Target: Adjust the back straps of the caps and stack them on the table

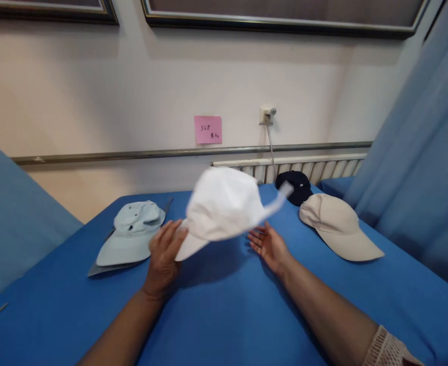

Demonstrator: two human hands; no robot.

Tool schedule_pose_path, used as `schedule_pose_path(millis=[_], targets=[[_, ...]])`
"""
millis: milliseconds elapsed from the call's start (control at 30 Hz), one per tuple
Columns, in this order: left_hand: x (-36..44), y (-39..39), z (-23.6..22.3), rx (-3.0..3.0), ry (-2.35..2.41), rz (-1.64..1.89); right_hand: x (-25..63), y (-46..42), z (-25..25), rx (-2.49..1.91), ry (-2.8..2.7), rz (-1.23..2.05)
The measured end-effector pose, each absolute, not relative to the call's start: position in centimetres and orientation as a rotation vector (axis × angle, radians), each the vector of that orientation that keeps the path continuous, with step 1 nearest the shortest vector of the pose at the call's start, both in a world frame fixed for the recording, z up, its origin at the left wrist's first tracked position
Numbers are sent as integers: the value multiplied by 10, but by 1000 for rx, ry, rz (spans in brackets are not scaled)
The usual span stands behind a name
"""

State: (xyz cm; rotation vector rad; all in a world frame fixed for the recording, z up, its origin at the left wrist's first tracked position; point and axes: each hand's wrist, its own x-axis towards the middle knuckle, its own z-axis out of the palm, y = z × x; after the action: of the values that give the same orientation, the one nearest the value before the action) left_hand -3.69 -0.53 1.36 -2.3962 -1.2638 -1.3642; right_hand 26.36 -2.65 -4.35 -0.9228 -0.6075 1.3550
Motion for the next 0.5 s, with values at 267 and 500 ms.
schedule_pose_path(millis=[267, 500], targets=[[-17, 26, -3, -2641, -1390, -1014, 310, -16, -32, -899, -576, 1412], [-6, 74, 3, -2340, -2284, -1534, 279, -10, -48, -1121, -653, 1174]])
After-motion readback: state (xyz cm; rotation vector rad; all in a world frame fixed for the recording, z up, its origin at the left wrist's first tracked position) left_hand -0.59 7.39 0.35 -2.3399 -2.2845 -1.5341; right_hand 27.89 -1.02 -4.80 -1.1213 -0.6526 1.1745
